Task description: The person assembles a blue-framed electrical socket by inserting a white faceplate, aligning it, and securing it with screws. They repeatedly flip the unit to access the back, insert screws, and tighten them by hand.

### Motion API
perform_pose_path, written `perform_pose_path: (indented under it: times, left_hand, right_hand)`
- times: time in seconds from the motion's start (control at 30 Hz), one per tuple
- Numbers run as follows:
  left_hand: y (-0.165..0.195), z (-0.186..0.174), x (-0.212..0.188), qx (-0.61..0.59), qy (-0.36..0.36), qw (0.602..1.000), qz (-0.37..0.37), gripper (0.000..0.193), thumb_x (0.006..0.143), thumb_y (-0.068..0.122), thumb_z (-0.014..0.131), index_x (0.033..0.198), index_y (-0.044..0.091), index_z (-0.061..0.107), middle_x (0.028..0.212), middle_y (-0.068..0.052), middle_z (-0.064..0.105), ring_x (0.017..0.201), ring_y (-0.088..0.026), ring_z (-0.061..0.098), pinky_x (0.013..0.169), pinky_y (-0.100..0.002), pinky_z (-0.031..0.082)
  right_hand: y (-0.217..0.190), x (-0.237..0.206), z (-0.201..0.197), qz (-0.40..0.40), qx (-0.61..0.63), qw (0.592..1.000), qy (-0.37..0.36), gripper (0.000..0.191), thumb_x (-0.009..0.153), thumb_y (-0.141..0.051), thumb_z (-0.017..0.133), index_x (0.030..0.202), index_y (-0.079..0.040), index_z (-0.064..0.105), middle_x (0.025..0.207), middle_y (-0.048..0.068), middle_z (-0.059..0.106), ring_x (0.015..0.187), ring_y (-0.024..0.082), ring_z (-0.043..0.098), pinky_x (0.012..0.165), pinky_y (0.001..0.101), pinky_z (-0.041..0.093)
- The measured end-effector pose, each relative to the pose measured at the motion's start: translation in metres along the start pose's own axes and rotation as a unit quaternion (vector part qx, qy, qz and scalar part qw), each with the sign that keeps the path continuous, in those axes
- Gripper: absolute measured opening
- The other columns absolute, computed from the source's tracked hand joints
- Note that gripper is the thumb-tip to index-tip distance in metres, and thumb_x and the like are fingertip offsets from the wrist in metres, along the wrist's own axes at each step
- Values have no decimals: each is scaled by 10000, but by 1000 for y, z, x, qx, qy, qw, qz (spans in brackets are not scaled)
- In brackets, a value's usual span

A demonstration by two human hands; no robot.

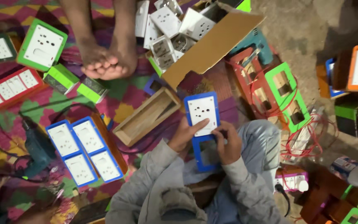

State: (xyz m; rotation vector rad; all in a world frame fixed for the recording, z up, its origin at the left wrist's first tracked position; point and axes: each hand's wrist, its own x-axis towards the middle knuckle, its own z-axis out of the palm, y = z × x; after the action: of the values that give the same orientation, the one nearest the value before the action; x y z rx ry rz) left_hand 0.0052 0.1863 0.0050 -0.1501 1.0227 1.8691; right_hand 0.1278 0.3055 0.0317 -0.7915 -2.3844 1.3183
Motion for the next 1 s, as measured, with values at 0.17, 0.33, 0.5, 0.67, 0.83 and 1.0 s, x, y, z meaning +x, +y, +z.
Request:
perform_pose_path:
  times: [0.17,0.33,0.5,0.67,0.83,1.0]
  left_hand:
    - [-10,-4,20,79,-14,996,37,344,921,136,767,1228,6,680,1114,-76,749,968,-134,720,829,-301,599]
    - [-19,-12,27,161,41,984,63,334,900,131,801,1188,-7,701,1095,-83,765,954,-138,730,827,-310,611]
    - [-14,-38,3,194,115,972,62,323,880,96,836,1153,-34,722,1083,-99,783,949,-160,748,837,-323,619]
    - [-14,-75,-32,60,224,962,143,449,827,1,831,1229,-3,631,1145,-83,721,1021,-178,718,905,-331,597]
    - [-26,-113,-66,-15,260,950,174,413,929,-35,750,1310,-16,594,1209,-91,689,1103,-199,680,983,-346,554]
    - [-29,-138,-84,19,280,947,155,309,1047,4,674,1338,-62,596,1276,-137,681,1157,-237,667,1001,-370,542]
  right_hand:
    - [6,16,-5,-125,-155,979,33,190,840,77,673,990,-2,589,1003,114,673,1009,347,658,876,427,528]
    - [10,18,2,-167,-132,975,70,193,842,90,615,1015,40,546,1142,243,608,1063,357,609,914,425,528]
    - [15,39,-1,2,-17,999,27,79,974,37,565,1047,8,567,994,148,588,912,289,612,845,376,511]
    - [32,100,23,18,-112,990,-81,245,975,-162,809,950,10,636,877,166,634,811,270,627,720,379,498]
    - [30,120,64,18,-42,988,-144,221,1045,-196,765,1099,-3,672,962,137,692,850,233,654,780,353,519]
    - [36,85,65,132,137,967,-169,289,1224,-267,543,1288,-19,677,1066,24,644,877,96,531,781,251,444]
